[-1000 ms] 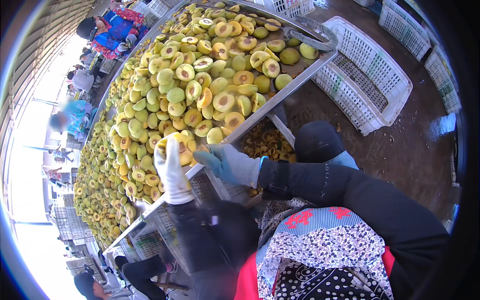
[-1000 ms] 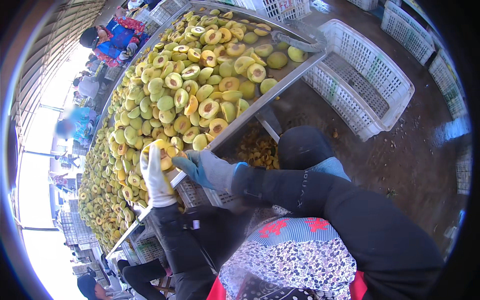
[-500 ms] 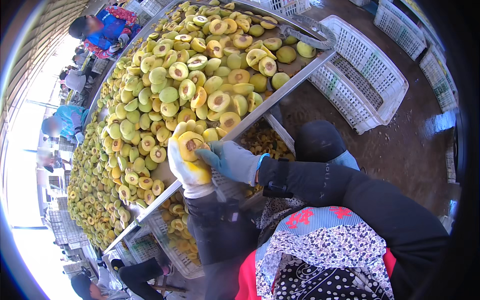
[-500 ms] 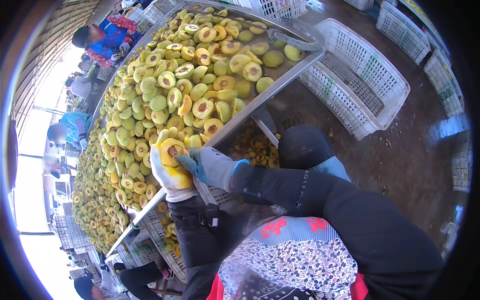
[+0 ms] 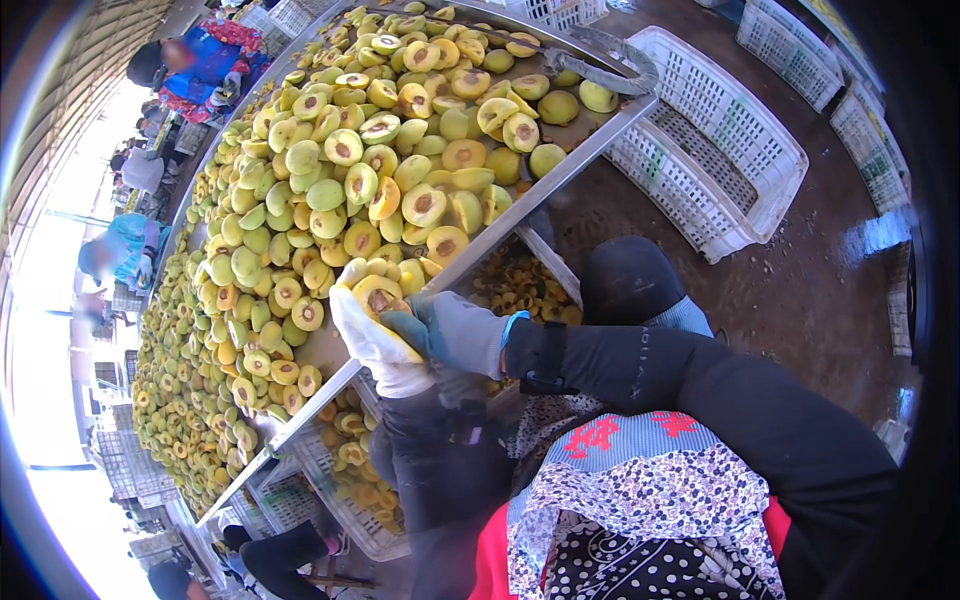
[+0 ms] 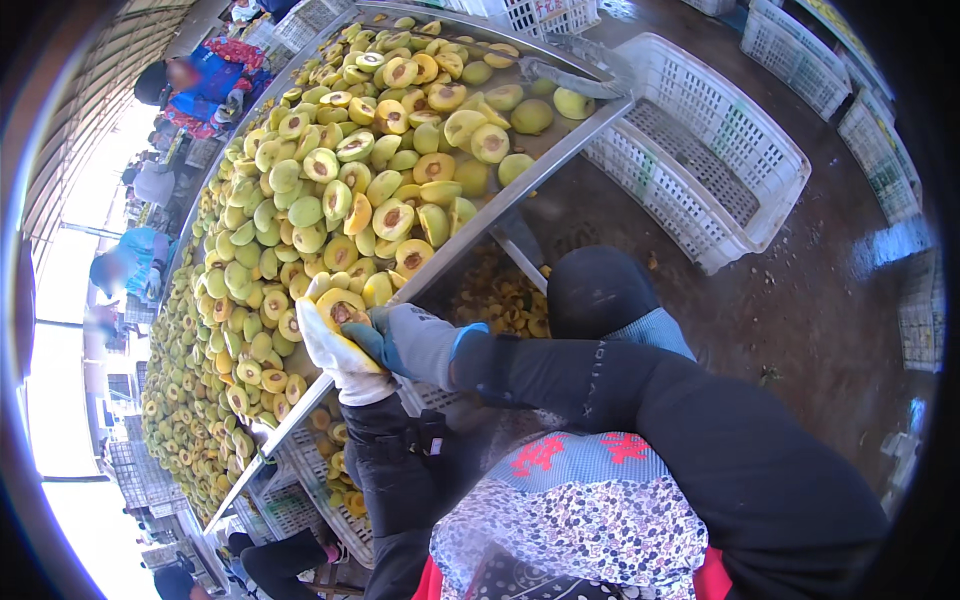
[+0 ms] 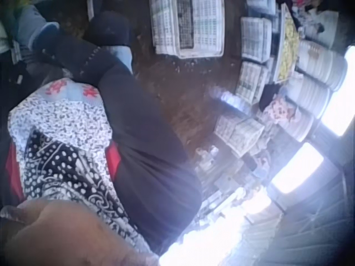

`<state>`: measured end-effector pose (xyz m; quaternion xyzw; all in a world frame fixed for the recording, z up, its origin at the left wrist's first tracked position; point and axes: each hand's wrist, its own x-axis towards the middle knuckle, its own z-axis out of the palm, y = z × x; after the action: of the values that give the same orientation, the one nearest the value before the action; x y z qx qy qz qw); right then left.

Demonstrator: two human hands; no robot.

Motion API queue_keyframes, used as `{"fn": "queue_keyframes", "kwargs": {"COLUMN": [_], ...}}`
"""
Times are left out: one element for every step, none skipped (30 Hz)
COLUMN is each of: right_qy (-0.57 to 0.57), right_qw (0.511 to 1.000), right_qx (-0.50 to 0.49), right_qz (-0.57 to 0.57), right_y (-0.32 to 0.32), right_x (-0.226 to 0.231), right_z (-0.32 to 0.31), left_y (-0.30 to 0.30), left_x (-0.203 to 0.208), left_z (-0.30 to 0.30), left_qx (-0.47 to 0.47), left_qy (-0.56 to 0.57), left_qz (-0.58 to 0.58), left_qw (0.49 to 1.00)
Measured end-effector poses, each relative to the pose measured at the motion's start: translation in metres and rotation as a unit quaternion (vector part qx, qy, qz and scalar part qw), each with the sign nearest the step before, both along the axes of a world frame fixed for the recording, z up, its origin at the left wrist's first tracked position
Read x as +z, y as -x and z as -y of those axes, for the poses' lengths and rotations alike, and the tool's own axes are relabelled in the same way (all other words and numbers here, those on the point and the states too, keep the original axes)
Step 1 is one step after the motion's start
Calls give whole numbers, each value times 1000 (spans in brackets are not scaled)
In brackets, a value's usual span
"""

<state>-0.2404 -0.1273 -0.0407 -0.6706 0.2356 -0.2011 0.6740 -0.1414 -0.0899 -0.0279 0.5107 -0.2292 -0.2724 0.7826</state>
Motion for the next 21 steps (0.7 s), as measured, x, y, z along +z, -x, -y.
{"fn": "queue_keyframes", "kwargs": {"right_qy": [0,52,51,51,54,47,75,106,132,135,137,137,123,110,112,48,-16,-49,-83,-115,-148], "right_qw": [1000,998,996,993,993,994,991,987,982,985,985,985,981,976,976,983,986,986,984,980,976], "right_qx": [-5,-5,-34,-67,-74,-61,-65,-75,-81,-29,-8,19,8,-4,-7,6,19,29,41,30,15], "right_qz": [-2,43,62,78,75,83,91,99,107,108,106,107,149,190,188,177,165,158,154,161,161], "right_y": [0,-2,-9,-15,-17,-19,-20,-18,-19,-18,-17,-17,-16,-16,-17,-21,-23,-24,-26,-27,-28], "right_x": [-4,-12,-22,-26,-30,-30,-33,-36,-40,-45,-50,-48,-46,-44,-44,-45,-46,-46,-45,-45,-42], "right_z": [-2,-7,-8,-11,-14,-17,-16,-13,-14,-11,-9,-9,-9,-8,-7,-8,-9,-11,-14,-15,-17], "left_y": [1,2,4,-6,-5,-7,-8,-3,-3,-6,-6,-3,1,5,9,7,10,10,10,12,9], "left_x": [1,4,5,2,-7,-2,3,4,3,3,2,4,8,13,16,17,18,19,20,18,12], "left_z": [-1,-4,-1,-4,-3,-6,-8,-7,-6,-6,-5,-5,-4,-2,0,0,0,-5,-8,-3,3], "left_qx": [-5,-4,-10,-36,-7,-10,-13,6,1,-7,-14,-20,-24,-16,-7,-10,-13,-35,-55,-53,-44], "left_qy": [0,-4,-2,-13,-33,-38,-43,-55,-52,-63,-74,-63,-62,-72,-81,-102,-101,-85,-70,-45,-45], "left_qz": [-2,20,41,90,194,169,145,212,211,222,232,162,161,171,180,128,126,110,94,65,67], "left_qw": [1000,1000,999,995,981,985,988,976,976,973,970,985,985,983,980,987,987,990,992,995,996]}}
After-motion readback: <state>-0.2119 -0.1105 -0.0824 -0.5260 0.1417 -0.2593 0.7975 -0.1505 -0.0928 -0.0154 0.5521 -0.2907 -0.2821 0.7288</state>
